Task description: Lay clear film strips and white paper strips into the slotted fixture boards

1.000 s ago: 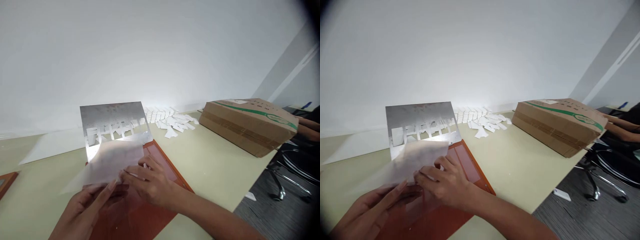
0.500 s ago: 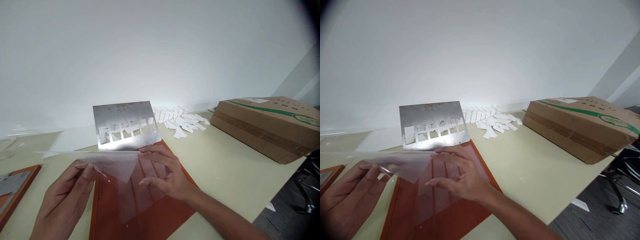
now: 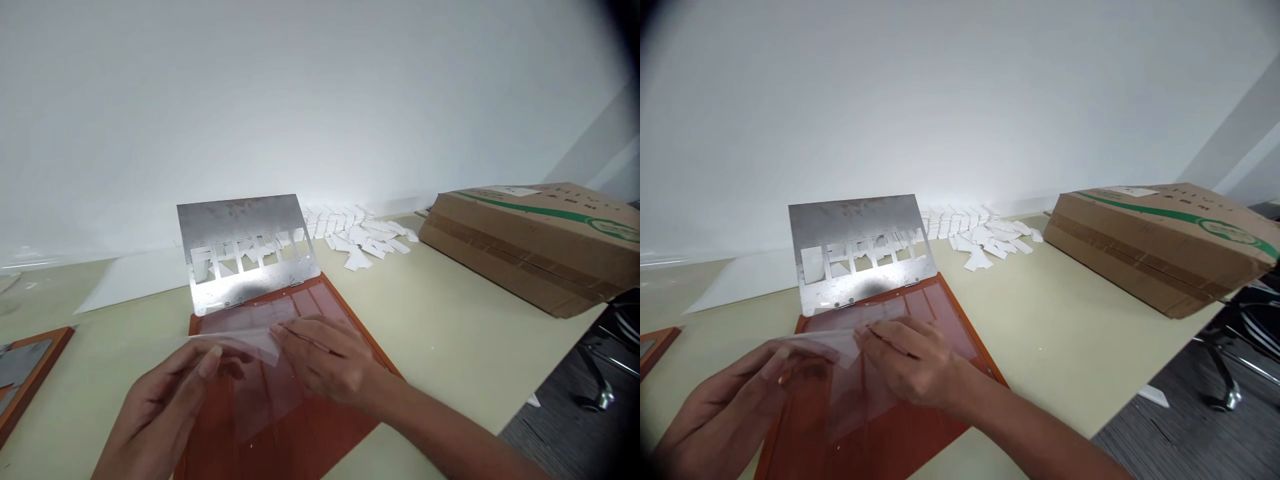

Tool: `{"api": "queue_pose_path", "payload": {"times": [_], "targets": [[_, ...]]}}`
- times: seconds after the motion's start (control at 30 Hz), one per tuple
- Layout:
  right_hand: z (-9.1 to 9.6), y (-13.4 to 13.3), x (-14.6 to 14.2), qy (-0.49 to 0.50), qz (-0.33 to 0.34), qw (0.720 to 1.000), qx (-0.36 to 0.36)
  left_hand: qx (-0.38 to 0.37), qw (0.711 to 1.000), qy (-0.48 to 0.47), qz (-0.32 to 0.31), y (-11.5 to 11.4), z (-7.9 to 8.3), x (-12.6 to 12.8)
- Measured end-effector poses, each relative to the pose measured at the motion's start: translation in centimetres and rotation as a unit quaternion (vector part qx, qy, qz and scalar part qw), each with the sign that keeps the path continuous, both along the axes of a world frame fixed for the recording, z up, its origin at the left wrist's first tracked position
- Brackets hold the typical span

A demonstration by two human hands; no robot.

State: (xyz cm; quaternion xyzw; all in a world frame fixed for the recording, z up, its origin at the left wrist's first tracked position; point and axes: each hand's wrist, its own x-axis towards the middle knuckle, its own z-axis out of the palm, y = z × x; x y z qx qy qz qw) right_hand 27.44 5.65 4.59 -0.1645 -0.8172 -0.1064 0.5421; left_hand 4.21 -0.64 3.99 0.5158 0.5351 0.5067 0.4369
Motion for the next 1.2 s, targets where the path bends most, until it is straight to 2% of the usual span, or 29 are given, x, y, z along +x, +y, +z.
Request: {"api": "queue_pose_path", "payload": {"times": [0.07, 0.2, 0.27, 0.37, 0.6, 0.83, 0.93, 1.1, 1.2], "targets": [[-0.2, 0.0, -0.1, -0.023, -0.018, 0.999, 0.016, -0.039, 0.996, -0.067, -0.042, -0.4, 0.1, 0.7], [-0.4, -0.2, -0.4, -0.065, -0.018, 0.997, 0.031, -0.142, 0.969, -0.195, -0.059, -1.3, 0.3, 2.0], [-0.4, -0.3, -0.5, -0.078, -0.023, 0.996, 0.033, -0.172, 0.959, -0.213, -0.068, -1.5, 0.2, 2.3], [-0.5, -0.3, -0.6, -0.071, -0.024, 0.997, 0.018, -0.173, 0.961, -0.211, -0.053, -1.5, 0.0, 2.3], [-0.9, -0.3, -0.7, -0.090, -0.013, 0.996, -0.019, -0.131, 0.981, -0.132, -0.061, -1.3, -0.6, 1.8], [-1.0, -0.3, -1.2, -0.021, 0.071, 0.991, -0.111, -0.080, 0.996, -0.004, -0.040, -0.7, -1.7, 0.4], [-0.7, -0.4, -1.3, 0.006, 0.100, 0.986, -0.134, -0.051, 0.997, 0.049, -0.032, -0.6, -1.3, 0.2], [-0.7, -0.6, -1.4, 0.012, 0.114, 0.983, -0.144, -0.050, 0.993, 0.098, 0.042, -1.4, -0.1, 1.1], [-0.8, -0.7, -1.3, 0.013, 0.114, 0.984, -0.138, 0.001, 0.989, 0.141, 0.047, -1.9, 0.0, 1.4]]}}
